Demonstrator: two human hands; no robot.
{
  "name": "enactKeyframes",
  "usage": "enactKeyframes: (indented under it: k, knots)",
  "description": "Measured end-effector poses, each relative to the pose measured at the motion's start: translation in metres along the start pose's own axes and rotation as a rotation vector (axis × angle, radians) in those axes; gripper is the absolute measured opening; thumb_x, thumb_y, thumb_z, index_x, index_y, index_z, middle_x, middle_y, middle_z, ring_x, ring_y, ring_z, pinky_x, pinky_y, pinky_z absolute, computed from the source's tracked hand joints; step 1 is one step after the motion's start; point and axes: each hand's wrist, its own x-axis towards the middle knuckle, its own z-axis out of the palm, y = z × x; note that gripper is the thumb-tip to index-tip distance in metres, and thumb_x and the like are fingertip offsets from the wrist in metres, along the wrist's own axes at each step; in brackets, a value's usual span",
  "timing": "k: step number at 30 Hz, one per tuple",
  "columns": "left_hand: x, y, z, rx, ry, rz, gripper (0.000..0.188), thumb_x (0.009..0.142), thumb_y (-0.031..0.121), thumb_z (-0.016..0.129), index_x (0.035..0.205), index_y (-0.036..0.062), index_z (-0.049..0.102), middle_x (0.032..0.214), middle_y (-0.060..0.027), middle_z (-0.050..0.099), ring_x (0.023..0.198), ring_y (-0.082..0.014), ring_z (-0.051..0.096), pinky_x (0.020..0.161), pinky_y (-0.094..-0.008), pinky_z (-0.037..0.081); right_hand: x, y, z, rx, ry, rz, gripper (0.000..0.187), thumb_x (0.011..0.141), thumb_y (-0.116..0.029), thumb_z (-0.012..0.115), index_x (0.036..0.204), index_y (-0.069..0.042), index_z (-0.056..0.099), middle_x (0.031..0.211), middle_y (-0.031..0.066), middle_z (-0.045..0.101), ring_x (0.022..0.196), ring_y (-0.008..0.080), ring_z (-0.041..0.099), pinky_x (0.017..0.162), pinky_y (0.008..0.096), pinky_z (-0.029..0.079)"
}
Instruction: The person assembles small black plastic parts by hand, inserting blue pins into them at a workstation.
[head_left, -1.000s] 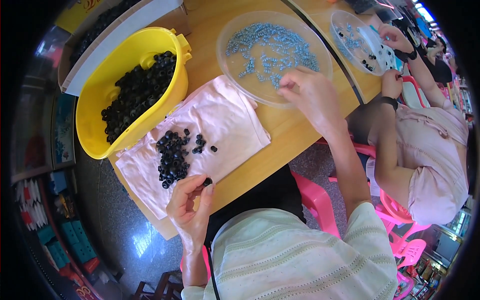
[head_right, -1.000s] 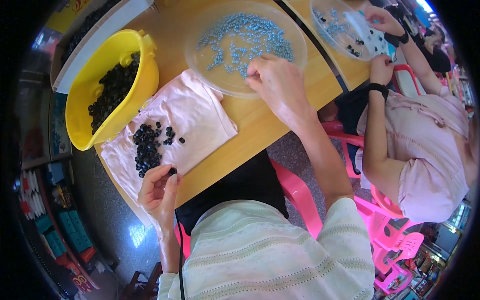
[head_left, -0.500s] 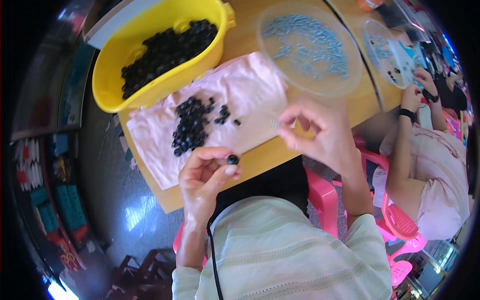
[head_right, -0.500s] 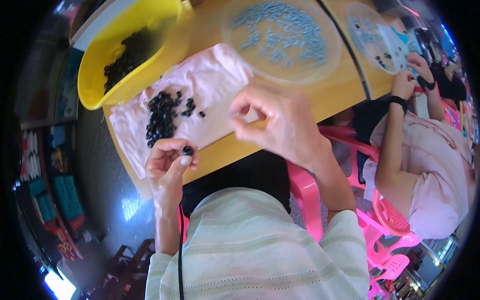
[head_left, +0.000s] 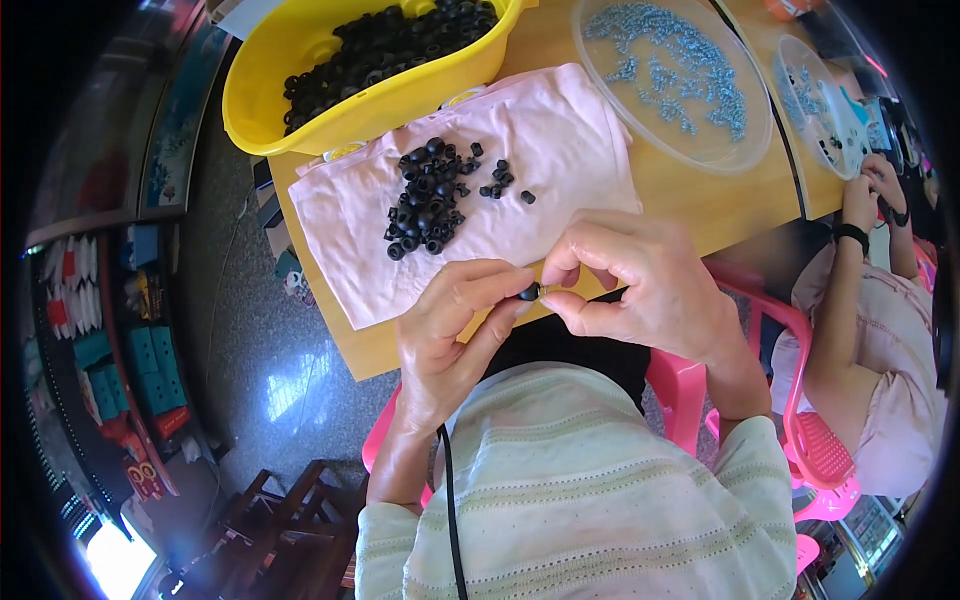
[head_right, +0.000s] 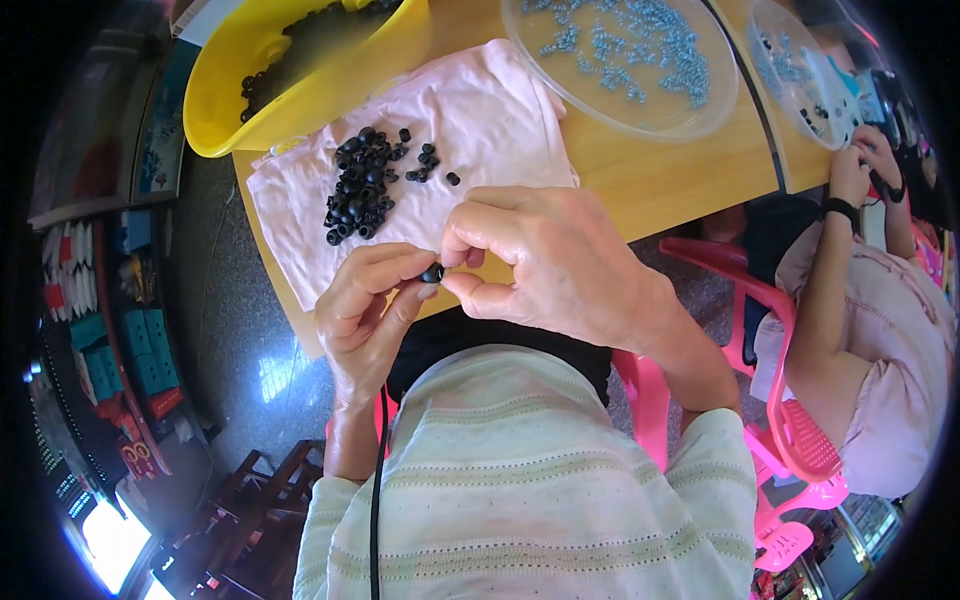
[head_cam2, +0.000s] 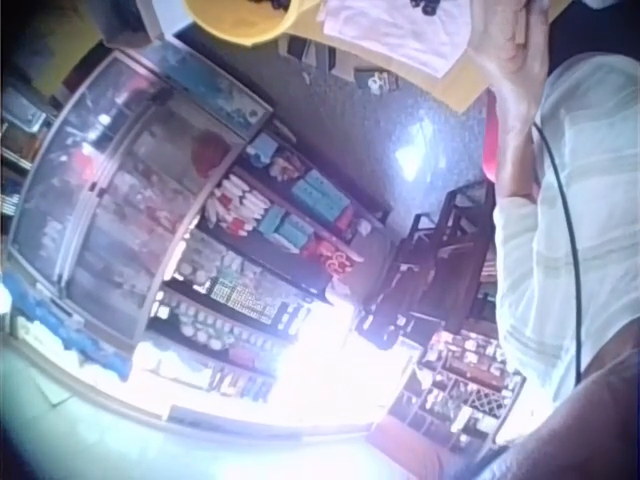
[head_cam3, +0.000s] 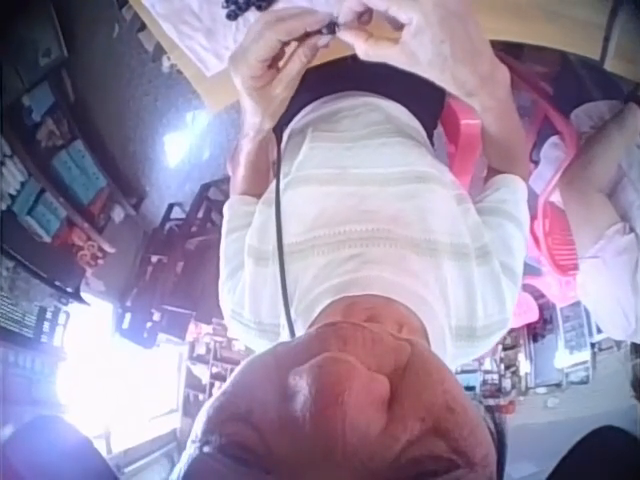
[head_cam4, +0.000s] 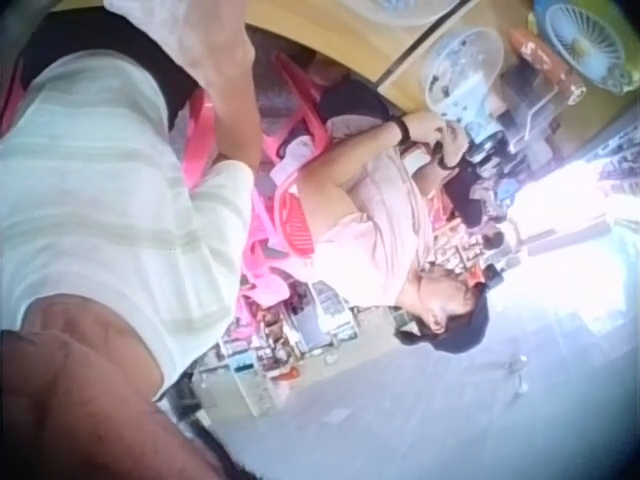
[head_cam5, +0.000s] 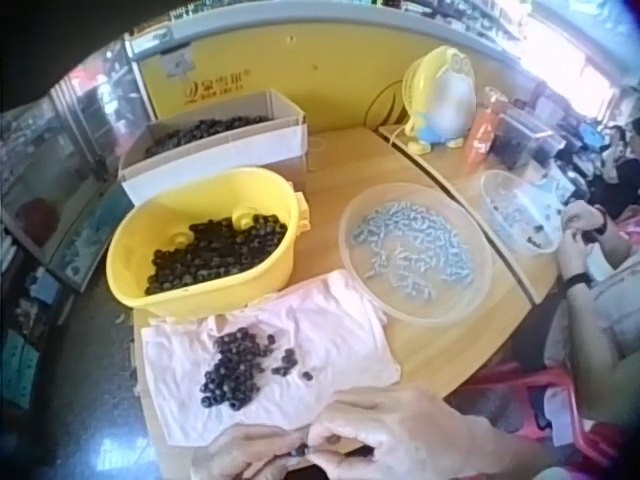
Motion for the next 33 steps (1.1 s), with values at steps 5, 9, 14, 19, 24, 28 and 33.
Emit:
enactKeyframes:
  k: [5,9,14,19,24,28,33]
  knots:
    - [0.000,-0.004,-0.004,0.015,-0.033,0.038,0.027,0.080,-0.009,0.067,0.104,0.0009,0.067,0.101,-0.0113,0.063,0.089,-0.0175,0.063,0.074,-0.0260,0.052,0.001,0.007,-0.004,0.203,-0.173,0.215,0.014,0.076,-0.004,0.075,0.078,-0.005,0.062,0.071,-0.0011,0.060,0.058,0.0040,0.053,0.048,0.0204,0.037]
    - [-0.005,-0.009,0.000,-0.315,-0.063,-0.136,0.024,0.083,-0.008,0.065,0.106,-0.0023,0.064,0.100,-0.0107,0.062,0.088,-0.0161,0.063,0.076,-0.0265,0.053,-0.003,0.023,0.009,0.546,-0.155,0.367,0.015,0.079,-0.010,0.076,0.078,-0.005,0.062,0.075,-0.0031,0.062,0.062,0.0012,0.053,0.051,0.0174,0.038]
    - [-0.007,-0.015,0.001,-0.574,-0.015,-0.291,0.021,0.087,-0.006,0.062,0.108,-0.0044,0.061,0.098,-0.0087,0.060,0.087,-0.0146,0.062,0.077,-0.0268,0.053,-0.002,0.027,0.017,0.739,-0.124,0.411,0.012,0.081,-0.010,0.074,0.082,-0.005,0.064,0.075,-0.0033,0.062,0.063,0.0008,0.051,0.054,0.0171,0.038]
    - [-0.006,-0.017,0.001,-0.663,0.005,-0.379,0.021,0.088,-0.005,0.061,0.109,-0.0038,0.059,0.098,-0.0075,0.060,0.087,-0.0131,0.062,0.077,-0.0262,0.053,0.012,0.044,0.016,0.005,0.114,0.184,0.011,0.081,-0.004,0.070,0.090,-0.005,0.065,0.079,0.0033,0.061,0.066,0.0112,0.060,0.056,0.0249,0.044]
    - [-0.008,-0.018,0.001,-0.662,0.017,-0.379,0.020,0.088,-0.004,0.062,0.108,-0.0044,0.059,0.097,-0.0075,0.060,0.087,-0.0130,0.062,0.077,-0.0263,0.053,0.020,0.052,0.025,-0.198,0.223,0.042,0.014,0.078,-0.002,0.070,0.089,-0.007,0.065,0.082,0.0058,0.063,0.070,0.0198,0.064,0.060,0.0297,0.049]
    - [-0.009,-0.019,0.002,-0.681,0.005,-0.382,0.020,0.088,-0.004,0.062,0.108,-0.0043,0.059,0.099,-0.0078,0.061,0.088,-0.0129,0.062,0.077,-0.0260,0.053,0.021,0.058,0.027,-0.191,0.241,0.028,0.014,0.077,-0.001,0.071,0.089,-0.006,0.065,0.082,0.0047,0.062,0.068,0.0180,0.063,0.058,0.0289,0.048]
    - [-0.009,-0.018,0.001,-0.689,0.031,-0.409,0.020,0.089,-0.003,0.062,0.108,-0.0039,0.059,0.099,-0.0080,0.063,0.088,-0.0135,0.063,0.077,-0.0273,0.055,0.013,0.045,0.016,-0.014,0.136,0.212,0.012,0.079,-0.001,0.071,0.089,-0.005,0.067,0.078,0.0016,0.060,0.059,0.0089,0.052,0.053,0.0239,0.041]
